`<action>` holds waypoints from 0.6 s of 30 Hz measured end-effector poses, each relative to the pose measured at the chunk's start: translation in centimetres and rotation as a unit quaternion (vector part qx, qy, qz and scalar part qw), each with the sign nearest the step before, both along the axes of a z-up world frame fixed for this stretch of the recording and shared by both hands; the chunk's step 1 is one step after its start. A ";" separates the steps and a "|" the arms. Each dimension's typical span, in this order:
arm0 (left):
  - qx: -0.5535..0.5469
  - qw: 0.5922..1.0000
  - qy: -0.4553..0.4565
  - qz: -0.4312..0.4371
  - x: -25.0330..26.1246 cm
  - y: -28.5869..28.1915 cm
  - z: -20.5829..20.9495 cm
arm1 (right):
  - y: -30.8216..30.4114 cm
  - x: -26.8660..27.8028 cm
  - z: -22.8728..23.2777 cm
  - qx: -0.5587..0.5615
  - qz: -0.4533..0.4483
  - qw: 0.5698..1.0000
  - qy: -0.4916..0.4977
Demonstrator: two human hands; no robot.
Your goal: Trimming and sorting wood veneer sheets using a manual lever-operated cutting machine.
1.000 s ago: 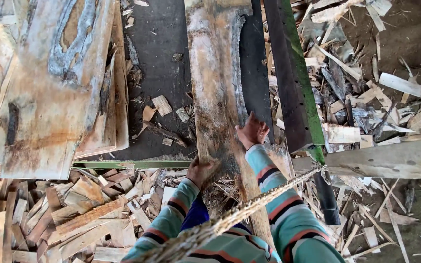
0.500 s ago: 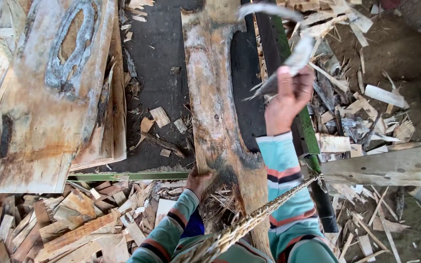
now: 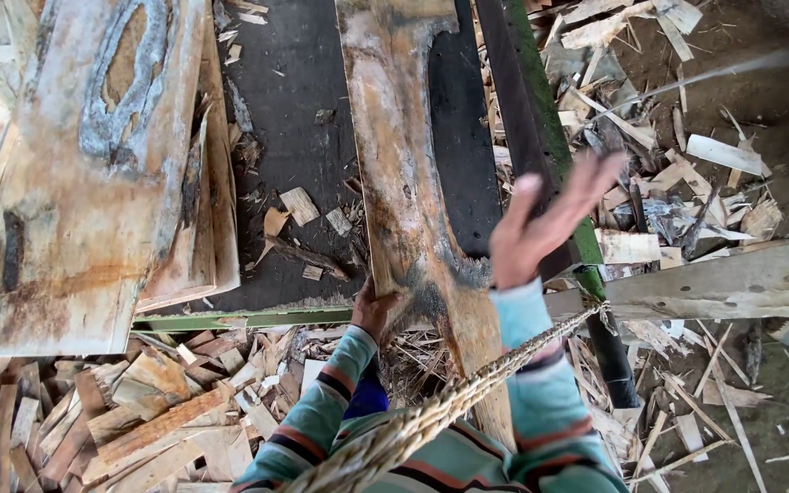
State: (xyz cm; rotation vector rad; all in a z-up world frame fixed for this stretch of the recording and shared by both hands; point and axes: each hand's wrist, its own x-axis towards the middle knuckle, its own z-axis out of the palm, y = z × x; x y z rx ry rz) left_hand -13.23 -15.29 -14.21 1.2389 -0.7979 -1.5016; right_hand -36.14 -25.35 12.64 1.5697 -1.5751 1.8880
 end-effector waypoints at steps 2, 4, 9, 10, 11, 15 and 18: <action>-0.004 1.000 -0.024 -0.016 0.2 -1.4 0.0 | 3.8 1.0 -2.8 0.024 0.119 0.992 0.031; -0.005 0.967 0.256 -0.017 1.1 -3.4 -6.4 | 7.8 1.1 -7.4 0.164 0.260 0.947 0.093; 0.100 0.950 0.287 0.071 4.3 -10.0 -9.9 | 18.8 -3.3 -13.8 0.331 0.167 0.927 0.061; 0.036 0.983 0.175 0.039 5.3 -11.1 -13.4 | 20.7 -4.6 -15.8 0.369 0.140 0.919 0.000; 0.036 0.983 0.175 0.038 5.5 -11.5 -13.7 | 21.8 -6.5 -17.7 0.369 0.139 0.919 0.000; -0.021 0.972 0.235 -0.014 4.6 -10.8 -9.5 | 25.3 -12.3 -22.4 0.399 -0.017 0.889 0.223; 0.009 0.997 0.072 0.006 4.3 -10.4 -7.0 | 26.1 -14.8 -25.0 0.471 -0.055 0.877 0.076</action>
